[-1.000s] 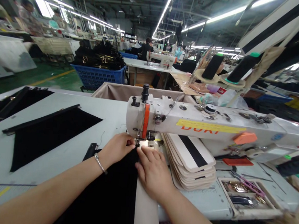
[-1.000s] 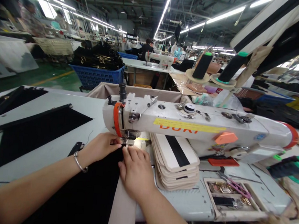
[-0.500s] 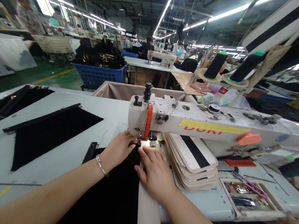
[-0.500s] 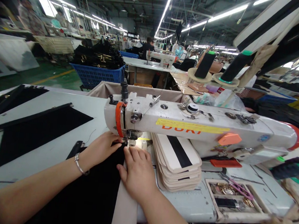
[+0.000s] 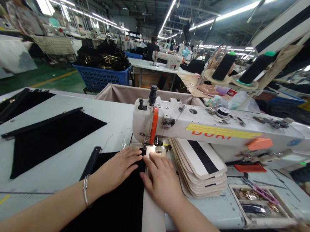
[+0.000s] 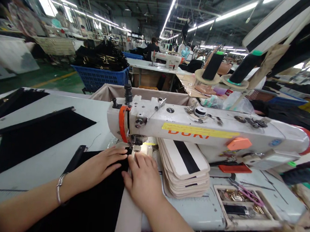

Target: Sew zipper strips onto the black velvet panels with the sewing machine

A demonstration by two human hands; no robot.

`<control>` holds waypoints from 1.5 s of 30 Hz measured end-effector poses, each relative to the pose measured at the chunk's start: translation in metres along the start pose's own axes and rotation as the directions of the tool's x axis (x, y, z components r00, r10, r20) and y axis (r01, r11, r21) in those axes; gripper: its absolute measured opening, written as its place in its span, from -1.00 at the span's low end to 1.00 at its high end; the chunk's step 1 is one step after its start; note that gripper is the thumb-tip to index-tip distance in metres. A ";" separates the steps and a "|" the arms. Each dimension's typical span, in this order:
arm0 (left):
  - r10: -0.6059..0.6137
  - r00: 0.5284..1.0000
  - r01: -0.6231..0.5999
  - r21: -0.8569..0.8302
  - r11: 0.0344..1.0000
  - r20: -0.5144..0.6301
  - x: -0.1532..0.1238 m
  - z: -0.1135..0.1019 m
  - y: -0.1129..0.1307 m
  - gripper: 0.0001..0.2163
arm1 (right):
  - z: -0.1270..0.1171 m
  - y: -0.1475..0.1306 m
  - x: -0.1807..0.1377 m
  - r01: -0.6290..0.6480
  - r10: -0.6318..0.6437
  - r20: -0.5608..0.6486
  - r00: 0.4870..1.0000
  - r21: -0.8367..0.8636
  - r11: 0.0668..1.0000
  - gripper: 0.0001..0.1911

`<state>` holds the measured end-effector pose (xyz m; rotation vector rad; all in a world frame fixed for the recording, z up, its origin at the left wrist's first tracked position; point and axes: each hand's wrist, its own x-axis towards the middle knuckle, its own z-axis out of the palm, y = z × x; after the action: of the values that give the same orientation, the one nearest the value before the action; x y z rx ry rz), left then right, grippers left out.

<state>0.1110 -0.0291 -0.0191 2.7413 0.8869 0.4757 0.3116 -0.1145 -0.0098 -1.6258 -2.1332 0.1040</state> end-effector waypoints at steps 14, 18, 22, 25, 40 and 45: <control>0.260 0.942 -0.252 -0.063 0.966 0.214 -0.064 -0.031 0.057 -0.37 | -0.013 -0.025 -0.078 0.171 -0.168 -0.039 0.985 0.104 0.980 -0.59; 0.383 0.898 -0.382 -0.047 0.923 0.216 -0.093 -0.032 0.078 -0.44 | -0.014 -0.028 -0.109 0.318 -0.312 -0.104 0.945 0.051 0.947 -0.58; 0.348 0.921 -0.349 -0.027 0.937 0.177 -0.100 -0.029 0.077 -0.49 | -0.014 -0.029 -0.114 0.326 -0.322 -0.119 0.939 0.016 0.945 -0.53; 0.337 0.925 -0.337 -0.031 0.941 0.179 -0.101 -0.030 0.075 -0.50 | -0.010 -0.033 -0.113 0.318 -0.321 -0.160 0.933 -0.046 0.947 -0.67; 0.195 0.964 -0.206 0.046 0.977 0.181 -0.061 -0.023 0.064 -0.41 | -0.004 -0.034 -0.095 0.316 -0.338 -0.276 0.900 -0.123 0.941 -0.76; 0.197 0.970 -0.205 0.041 0.978 0.144 -0.057 -0.023 0.059 -0.49 | -0.002 -0.030 -0.085 0.324 -0.315 -0.270 0.910 -0.012 0.946 -0.67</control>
<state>0.0899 -0.1080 0.0072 2.8888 0.6003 0.2926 0.3021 -0.2035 -0.0247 -1.1730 -2.1362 -0.1749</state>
